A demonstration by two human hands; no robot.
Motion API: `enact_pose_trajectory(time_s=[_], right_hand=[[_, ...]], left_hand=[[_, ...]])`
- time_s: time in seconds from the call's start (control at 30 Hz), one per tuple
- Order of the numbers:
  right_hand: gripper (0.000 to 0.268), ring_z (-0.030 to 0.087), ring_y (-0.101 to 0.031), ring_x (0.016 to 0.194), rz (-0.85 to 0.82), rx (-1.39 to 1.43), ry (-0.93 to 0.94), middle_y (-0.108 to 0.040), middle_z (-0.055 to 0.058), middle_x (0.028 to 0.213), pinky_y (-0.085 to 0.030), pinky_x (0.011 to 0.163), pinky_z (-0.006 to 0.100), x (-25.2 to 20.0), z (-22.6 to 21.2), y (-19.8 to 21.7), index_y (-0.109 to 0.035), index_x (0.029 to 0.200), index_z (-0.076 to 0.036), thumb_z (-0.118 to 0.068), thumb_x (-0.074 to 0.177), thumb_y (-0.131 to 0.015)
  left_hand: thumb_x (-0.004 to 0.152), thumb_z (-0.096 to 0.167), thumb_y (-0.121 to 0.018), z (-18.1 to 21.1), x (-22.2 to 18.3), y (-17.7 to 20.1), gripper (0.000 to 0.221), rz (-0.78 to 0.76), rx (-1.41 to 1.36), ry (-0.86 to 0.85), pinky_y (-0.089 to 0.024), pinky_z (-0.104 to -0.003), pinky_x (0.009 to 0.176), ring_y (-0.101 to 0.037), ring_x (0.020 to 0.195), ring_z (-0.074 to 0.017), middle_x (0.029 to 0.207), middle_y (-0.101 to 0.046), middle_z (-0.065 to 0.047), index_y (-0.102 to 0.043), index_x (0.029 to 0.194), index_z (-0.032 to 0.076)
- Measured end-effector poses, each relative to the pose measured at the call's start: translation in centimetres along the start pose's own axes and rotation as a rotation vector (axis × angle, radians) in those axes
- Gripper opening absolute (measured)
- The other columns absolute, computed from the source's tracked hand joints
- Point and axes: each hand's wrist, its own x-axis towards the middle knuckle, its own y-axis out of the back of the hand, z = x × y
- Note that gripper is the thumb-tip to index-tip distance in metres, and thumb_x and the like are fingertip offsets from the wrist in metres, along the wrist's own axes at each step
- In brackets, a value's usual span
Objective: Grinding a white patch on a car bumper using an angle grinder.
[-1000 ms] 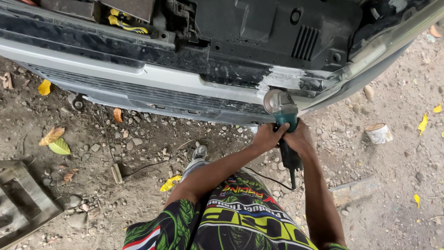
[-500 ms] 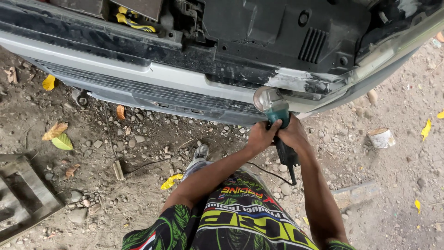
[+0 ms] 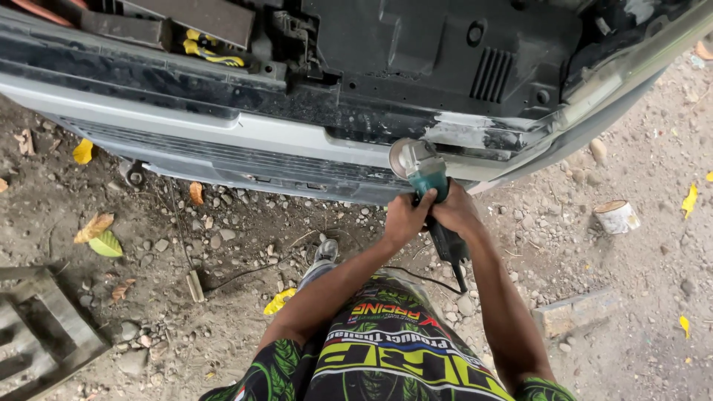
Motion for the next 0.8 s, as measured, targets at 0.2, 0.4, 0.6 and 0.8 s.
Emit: enact_pose_trajectory(time_s=[0.2, 0.4, 0.6, 0.8], right_hand=[[0.046, 0.027, -0.074, 0.09, -0.018, 0.051, -0.048, -0.076, 0.014, 0.1, -0.058, 0.079, 0.041, -1.1, 1.6, 1.1, -0.065, 0.116, -0.005, -0.016, 0.073, -0.077], [0.044, 0.025, -0.074, 0.089, 0.056, 0.127, -0.052, -0.076, 0.016, 0.097, -0.057, 0.078, 0.04, -2.8, 4.6, 2.0, -0.068, 0.112, -0.001, -0.022, 0.075, -0.077], [0.049, 0.024, -0.074, 0.088, 0.125, 0.152, -0.169, -0.075, 0.016, 0.098, -0.058, 0.077, 0.04, -4.9, 5.8, 3.0, -0.066, 0.115, -0.001, -0.024, 0.073, -0.079], [0.066, 0.024, -0.072, 0.087, 0.205, 0.379, -0.226, -0.075, 0.012, 0.1, -0.059, 0.076, 0.039, -5.0, 9.7, 3.7, -0.065, 0.118, -0.002, -0.024, 0.06, -0.088]], left_hand=[[0.098, 0.046, -0.064, 1.0, -1.1, -1.6, 0.059, -0.054, -0.002, -0.009, -0.062, -0.035, 0.044, -0.074, 0.054, -0.0242, 0.067, -0.072, -0.017, -0.07, 0.084, -0.011], [0.097, 0.048, -0.062, 0.4, -1.2, -4.0, 0.058, -0.162, 0.006, 0.001, -0.063, -0.034, 0.044, -0.075, 0.057, -0.0233, 0.071, -0.073, -0.016, -0.066, 0.089, -0.009], [0.098, 0.057, -0.06, -0.5, -1.8, -5.6, 0.068, -0.26, 0.18, -0.004, -0.063, -0.033, 0.052, -0.076, 0.059, -0.0221, 0.071, -0.074, -0.016, -0.074, 0.094, -0.009], [0.092, 0.063, -0.064, -4.5, -2.3, -7.6, 0.07, -0.662, -0.143, 0.293, -0.062, -0.036, 0.08, -0.074, 0.091, -0.0213, 0.107, -0.076, -0.011, -0.068, 0.121, 0.0]])
